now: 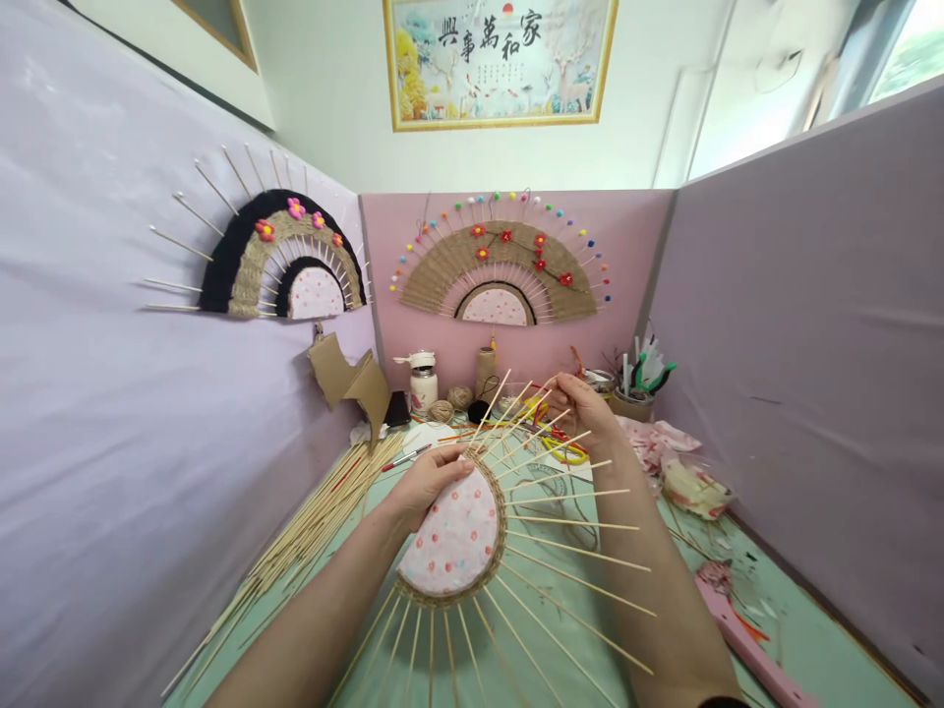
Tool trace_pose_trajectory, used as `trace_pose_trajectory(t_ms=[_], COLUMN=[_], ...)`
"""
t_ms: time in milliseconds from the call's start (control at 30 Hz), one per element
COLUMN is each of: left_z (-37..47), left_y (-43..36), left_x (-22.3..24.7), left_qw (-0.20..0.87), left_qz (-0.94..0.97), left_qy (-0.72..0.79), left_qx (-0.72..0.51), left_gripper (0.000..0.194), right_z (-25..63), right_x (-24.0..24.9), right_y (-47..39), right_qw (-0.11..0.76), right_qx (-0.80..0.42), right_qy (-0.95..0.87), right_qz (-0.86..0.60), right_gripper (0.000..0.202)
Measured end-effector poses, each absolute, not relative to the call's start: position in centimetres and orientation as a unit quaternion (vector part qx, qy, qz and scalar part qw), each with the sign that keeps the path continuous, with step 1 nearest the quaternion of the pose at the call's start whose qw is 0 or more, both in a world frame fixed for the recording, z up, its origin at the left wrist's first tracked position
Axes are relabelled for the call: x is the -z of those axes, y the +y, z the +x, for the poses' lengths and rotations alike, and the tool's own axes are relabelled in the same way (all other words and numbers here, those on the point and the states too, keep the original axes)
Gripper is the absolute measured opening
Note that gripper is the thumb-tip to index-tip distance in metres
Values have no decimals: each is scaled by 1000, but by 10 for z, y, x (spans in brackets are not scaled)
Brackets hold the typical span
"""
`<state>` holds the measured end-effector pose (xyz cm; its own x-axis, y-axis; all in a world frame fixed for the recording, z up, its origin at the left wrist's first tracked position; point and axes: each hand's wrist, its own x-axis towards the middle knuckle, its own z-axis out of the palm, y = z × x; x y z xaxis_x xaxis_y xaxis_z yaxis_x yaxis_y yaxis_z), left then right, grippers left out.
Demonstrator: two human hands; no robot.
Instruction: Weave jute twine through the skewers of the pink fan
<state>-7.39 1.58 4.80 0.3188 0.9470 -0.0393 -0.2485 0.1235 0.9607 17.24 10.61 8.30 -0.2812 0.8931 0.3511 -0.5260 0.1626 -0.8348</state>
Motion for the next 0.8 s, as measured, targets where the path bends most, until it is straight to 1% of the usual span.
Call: trace_pose_trajectory(t_ms=[200, 333, 500, 667, 700, 733, 800], left_z=[-77, -80, -86, -92, -93, -93, -93], left_y=[15, 13, 15, 14, 13, 12, 9], left_x=[-46, -47, -47, -46, -47, -48, -50], left_qw=[654, 644, 624, 608, 608, 608, 610], left_qz=[452, 418, 369, 353, 351, 351, 355], left_qy=[357, 335, 315, 301, 298, 293, 281], left_qx=[-491, -546, -612, -644, -647, -649, -650], left_gripper=[39, 40, 41, 46, 47, 48, 49], right_z=[170, 159, 134, 99, 92, 85, 73], right_x=[-84, -84, -77, -63, -60, -58, -55], right_y=[102, 100, 98, 96, 93, 89, 80], right_qw=[598, 584, 518, 391, 372, 361, 346], right_qx=[-614, -660, -740, -777, -777, -775, -764], right_qy=[-486, -443, -409, -458, -469, -479, -505], right_qz=[-171, -164, -129, -183, -191, -196, -204], right_gripper=[22, 17, 19, 34, 35, 32, 20])
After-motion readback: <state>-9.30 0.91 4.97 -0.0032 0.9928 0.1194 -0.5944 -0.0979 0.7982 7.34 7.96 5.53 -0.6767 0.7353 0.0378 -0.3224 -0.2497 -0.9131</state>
